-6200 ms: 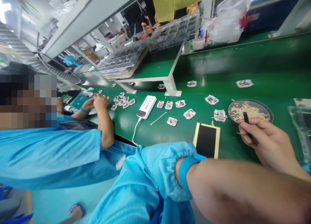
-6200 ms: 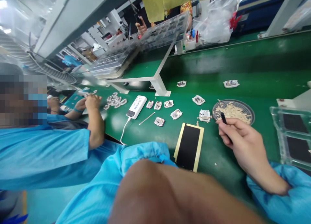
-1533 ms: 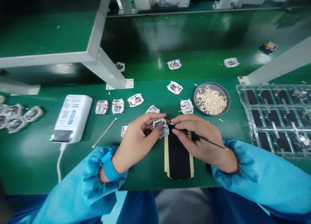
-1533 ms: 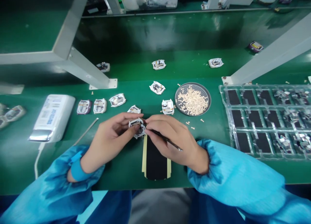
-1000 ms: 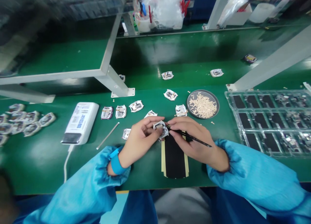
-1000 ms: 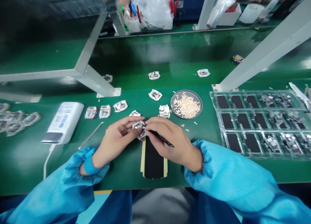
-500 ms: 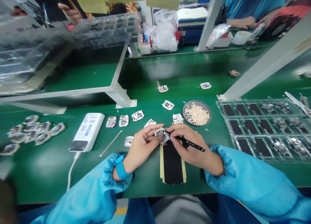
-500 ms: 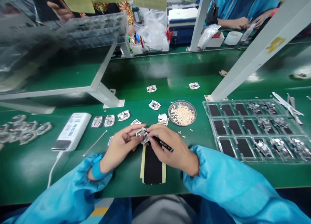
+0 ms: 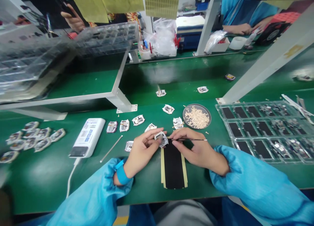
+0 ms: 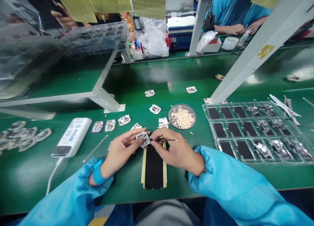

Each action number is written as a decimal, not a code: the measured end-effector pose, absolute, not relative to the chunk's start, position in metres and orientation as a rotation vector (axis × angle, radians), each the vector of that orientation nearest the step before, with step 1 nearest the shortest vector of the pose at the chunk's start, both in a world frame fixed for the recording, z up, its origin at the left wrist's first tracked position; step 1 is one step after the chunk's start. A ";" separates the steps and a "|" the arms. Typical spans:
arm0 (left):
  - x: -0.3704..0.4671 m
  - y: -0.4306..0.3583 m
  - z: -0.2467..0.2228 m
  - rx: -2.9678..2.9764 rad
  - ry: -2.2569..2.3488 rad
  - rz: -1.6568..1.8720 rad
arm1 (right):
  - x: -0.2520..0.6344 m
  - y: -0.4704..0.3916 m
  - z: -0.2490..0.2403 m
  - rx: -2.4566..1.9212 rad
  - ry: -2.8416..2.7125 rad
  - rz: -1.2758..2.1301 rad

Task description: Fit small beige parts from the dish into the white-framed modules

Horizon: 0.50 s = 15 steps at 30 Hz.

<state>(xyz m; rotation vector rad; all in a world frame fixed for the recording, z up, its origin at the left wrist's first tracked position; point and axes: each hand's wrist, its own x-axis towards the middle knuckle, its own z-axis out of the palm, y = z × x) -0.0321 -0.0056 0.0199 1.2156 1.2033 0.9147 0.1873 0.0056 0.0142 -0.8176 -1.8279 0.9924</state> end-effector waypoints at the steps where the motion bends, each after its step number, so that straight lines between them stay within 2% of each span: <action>1: -0.033 -0.006 0.019 1.226 1.209 0.910 | 0.187 0.006 0.014 -0.820 -1.824 0.999; 15: -0.032 -0.007 0.024 1.316 1.292 0.863 | 0.184 0.007 0.011 -0.922 -1.748 1.122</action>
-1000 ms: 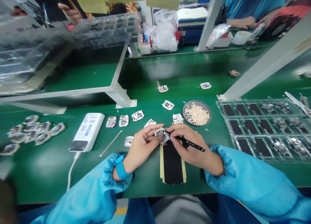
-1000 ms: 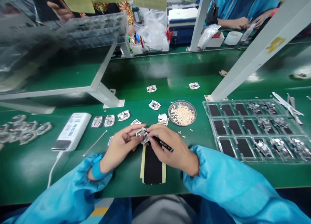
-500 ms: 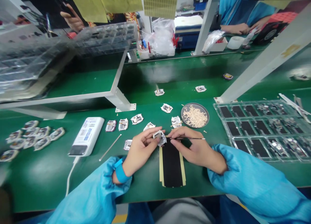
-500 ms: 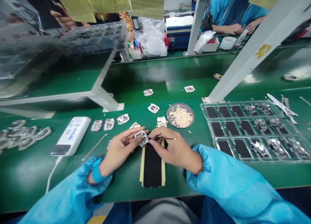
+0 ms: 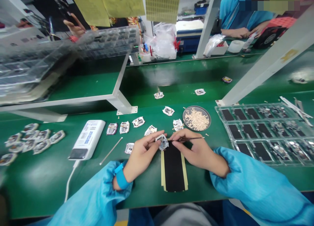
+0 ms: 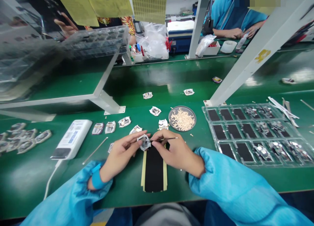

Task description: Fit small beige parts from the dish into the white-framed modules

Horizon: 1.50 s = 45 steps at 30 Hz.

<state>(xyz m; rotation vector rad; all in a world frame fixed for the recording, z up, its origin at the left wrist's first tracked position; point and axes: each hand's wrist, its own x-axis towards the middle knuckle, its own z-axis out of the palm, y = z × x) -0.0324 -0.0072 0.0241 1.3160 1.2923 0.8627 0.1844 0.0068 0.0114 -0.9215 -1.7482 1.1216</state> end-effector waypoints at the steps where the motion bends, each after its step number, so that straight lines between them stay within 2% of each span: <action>1: -0.033 -0.007 0.025 1.316 1.293 0.864 | 0.185 0.007 0.012 -0.928 -1.707 1.162; 8: -0.034 -0.007 0.032 1.283 1.306 0.894 | 0.191 0.015 0.008 -0.895 -1.439 1.508; 17: -0.036 -0.008 0.033 1.309 1.325 0.886 | 0.196 0.020 0.010 -0.921 -1.474 1.519; 30: -0.047 0.000 0.022 1.405 1.388 0.986 | 0.193 0.032 0.004 -0.910 -1.092 1.586; 35: -0.046 0.007 0.021 1.339 1.518 0.914 | 0.201 0.040 0.017 -0.845 -1.089 1.591; 38: -0.043 0.011 0.029 1.391 1.645 0.773 | 0.216 0.042 0.035 -0.906 -1.059 1.433; 40: -0.043 0.012 0.034 1.427 1.684 0.709 | 0.235 0.037 0.048 -1.037 -1.122 1.205; 45: -0.045 0.011 0.032 1.386 1.570 0.755 | 0.324 0.003 0.066 -1.699 -1.449 0.285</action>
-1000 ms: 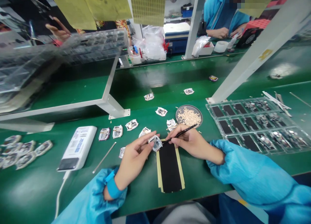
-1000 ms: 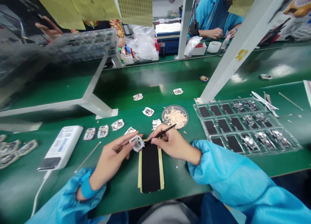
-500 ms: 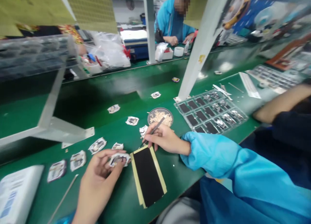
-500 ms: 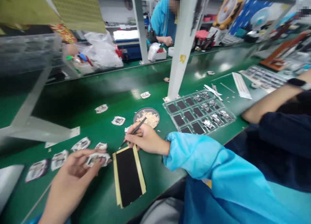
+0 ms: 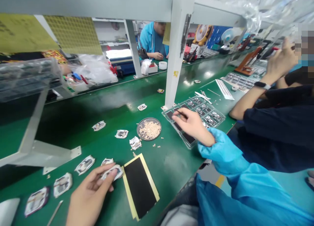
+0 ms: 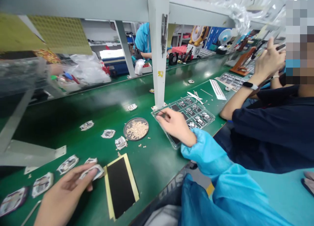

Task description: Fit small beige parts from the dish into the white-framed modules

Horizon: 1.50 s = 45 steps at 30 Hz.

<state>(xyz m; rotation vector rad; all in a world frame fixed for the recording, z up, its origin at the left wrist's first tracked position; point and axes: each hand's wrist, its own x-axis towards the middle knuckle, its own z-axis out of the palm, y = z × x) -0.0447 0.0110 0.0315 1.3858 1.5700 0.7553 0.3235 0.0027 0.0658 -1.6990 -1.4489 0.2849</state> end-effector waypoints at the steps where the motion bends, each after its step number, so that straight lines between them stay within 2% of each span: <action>1: -0.045 0.010 0.030 1.372 1.532 0.773 | 0.345 -0.007 0.065 -1.859 -1.473 0.140; 4: -0.044 0.009 0.026 1.346 1.445 0.781 | 0.406 -0.038 0.053 -2.223 -1.547 0.020; 7: -0.041 0.010 0.025 1.350 1.469 0.743 | 0.444 -0.064 0.035 -2.367 -1.602 0.059; 12: -0.040 0.013 0.025 1.240 1.506 0.724 | 0.455 -0.079 0.016 -2.246 -1.702 0.063; 15: -0.041 0.013 0.029 1.107 1.499 0.736 | 0.455 -0.077 0.019 -2.240 -1.728 0.044; 20: -0.046 0.013 0.036 1.044 1.506 0.771 | 0.459 -0.065 0.034 -2.148 -1.701 0.223; 23: -0.046 0.012 0.036 1.109 1.484 0.777 | 0.441 -0.051 0.047 -1.945 -1.598 0.333; 29: -0.021 0.016 0.044 1.310 1.320 0.738 | 0.346 -0.005 0.073 -1.384 -1.533 0.790; 36: 0.011 0.029 0.041 1.258 1.213 0.896 | 0.268 0.042 0.101 -1.130 -1.745 0.746; 39: 0.011 0.026 0.036 1.205 1.130 0.927 | 0.247 0.048 0.089 -1.057 -1.700 0.962; 45: 0.000 0.021 0.031 1.145 1.026 0.959 | 0.221 0.034 0.034 -0.988 -1.548 1.467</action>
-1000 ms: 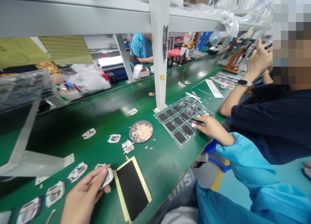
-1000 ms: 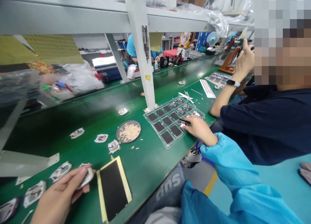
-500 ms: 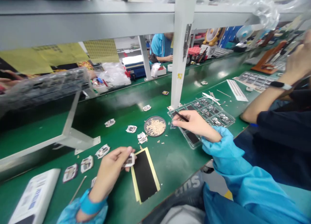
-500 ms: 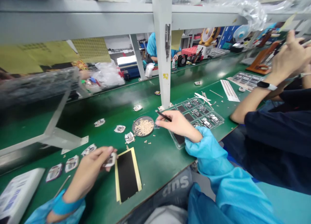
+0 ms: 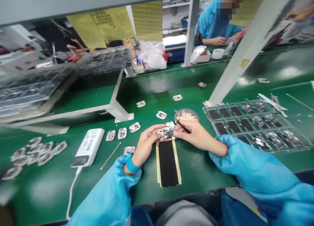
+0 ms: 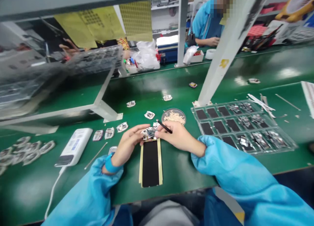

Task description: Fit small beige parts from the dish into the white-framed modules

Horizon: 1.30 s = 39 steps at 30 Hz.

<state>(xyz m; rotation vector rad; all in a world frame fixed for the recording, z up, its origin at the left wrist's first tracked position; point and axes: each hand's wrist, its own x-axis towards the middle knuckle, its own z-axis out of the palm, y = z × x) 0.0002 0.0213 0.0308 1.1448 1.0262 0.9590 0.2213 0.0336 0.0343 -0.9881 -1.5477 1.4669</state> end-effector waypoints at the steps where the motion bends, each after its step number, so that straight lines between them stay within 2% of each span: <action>1: -0.001 0.021 0.031 1.155 1.018 0.960 | 0.220 0.031 0.029 -0.999 -1.532 1.517; 12: 0.001 0.009 0.033 1.412 1.040 0.883 | 0.211 0.025 0.028 -1.194 -1.556 1.517; 26: 0.006 0.003 0.029 1.627 1.273 0.917 | 0.214 0.026 0.018 -1.187 -1.559 1.453; 30: 0.008 0.001 0.031 1.414 1.200 0.963 | 0.207 0.020 0.016 -1.211 -1.483 1.316; 34: 0.015 -0.001 0.030 1.125 1.006 1.019 | 0.199 0.014 0.014 -1.110 -1.434 1.362; 39: 0.021 -0.002 0.023 1.122 0.951 1.133 | 0.193 0.012 0.012 -1.076 -1.394 1.354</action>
